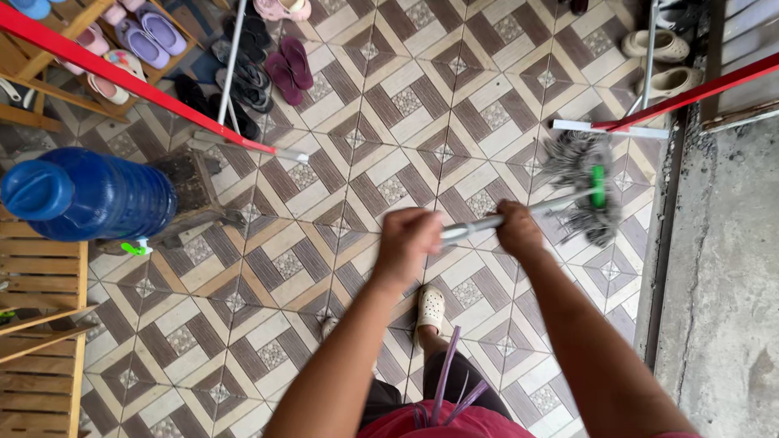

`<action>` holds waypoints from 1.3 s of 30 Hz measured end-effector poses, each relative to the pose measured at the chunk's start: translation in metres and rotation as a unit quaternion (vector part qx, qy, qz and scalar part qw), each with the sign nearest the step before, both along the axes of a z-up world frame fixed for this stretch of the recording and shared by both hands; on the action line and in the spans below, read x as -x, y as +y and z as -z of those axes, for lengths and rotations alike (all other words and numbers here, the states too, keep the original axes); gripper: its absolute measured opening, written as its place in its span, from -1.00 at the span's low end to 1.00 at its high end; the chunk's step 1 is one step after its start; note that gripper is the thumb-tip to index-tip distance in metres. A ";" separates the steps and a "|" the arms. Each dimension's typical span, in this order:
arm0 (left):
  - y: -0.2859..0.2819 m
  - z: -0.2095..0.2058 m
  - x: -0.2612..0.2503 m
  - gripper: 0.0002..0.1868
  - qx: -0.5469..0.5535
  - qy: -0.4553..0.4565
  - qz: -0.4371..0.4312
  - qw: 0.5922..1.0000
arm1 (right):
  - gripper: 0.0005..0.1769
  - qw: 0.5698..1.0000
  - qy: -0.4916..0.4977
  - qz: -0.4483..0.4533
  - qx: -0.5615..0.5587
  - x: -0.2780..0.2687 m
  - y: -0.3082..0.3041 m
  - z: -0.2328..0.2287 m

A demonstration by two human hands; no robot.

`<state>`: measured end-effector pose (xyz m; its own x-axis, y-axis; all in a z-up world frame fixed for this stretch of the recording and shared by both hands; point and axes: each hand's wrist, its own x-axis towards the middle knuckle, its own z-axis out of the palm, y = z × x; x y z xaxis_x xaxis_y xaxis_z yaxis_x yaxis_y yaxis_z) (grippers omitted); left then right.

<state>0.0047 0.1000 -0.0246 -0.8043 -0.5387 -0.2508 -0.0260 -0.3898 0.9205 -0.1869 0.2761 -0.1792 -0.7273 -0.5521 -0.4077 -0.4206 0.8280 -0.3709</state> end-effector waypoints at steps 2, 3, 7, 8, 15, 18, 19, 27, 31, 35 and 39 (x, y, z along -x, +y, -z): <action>0.047 0.026 0.032 -0.62 -0.035 -0.027 -0.002 0.999 | -0.70 0.994 -0.039 0.015 -0.097 0.036 0.041 0.023; 0.057 0.035 0.036 -0.63 -0.055 -0.024 -0.005 0.998 | -0.74 0.993 -0.058 0.015 -0.105 0.043 0.051 0.034; 0.039 0.039 0.009 -0.66 -0.060 -0.078 -0.033 0.995 | -0.84 0.992 -0.063 -0.021 -0.105 0.026 0.040 0.064; 0.021 0.031 -0.013 -0.66 -0.062 -0.085 -0.044 0.993 | -0.75 0.994 -0.034 -0.071 -0.075 0.009 0.028 0.065; -0.066 -0.089 -0.150 -0.54 0.000 0.076 -0.153 0.985 | -0.79 0.972 -0.067 -0.148 0.172 -0.123 -0.111 -0.021; -0.076 -0.134 -0.212 -0.57 0.032 0.088 -0.207 0.974 | -0.83 0.948 -0.088 -0.215 0.217 -0.183 -0.163 -0.061; -0.075 -0.147 -0.233 -0.57 0.050 0.082 -0.217 0.971 | -0.85 0.939 -0.094 -0.234 0.235 -0.202 -0.177 -0.070; -0.067 -0.192 -0.392 -0.56 0.138 0.036 -0.319 0.937 | -0.88 0.855 -0.147 -0.357 0.345 -0.368 -0.267 -0.110; -0.090 -0.196 -0.472 -0.54 0.118 0.087 -0.389 0.909 | -0.83 0.886 -0.126 -0.357 0.269 -0.457 -0.279 -0.121; -0.123 -0.172 -0.506 -0.52 0.095 0.096 -0.347 0.928 | -0.79 0.915 -0.081 -0.289 0.268 -0.482 -0.259 -0.098; -0.131 -0.112 -0.472 -0.53 0.018 0.057 -0.262 0.963 | -0.86 0.951 -0.060 -0.200 0.229 -0.448 -0.195 -0.052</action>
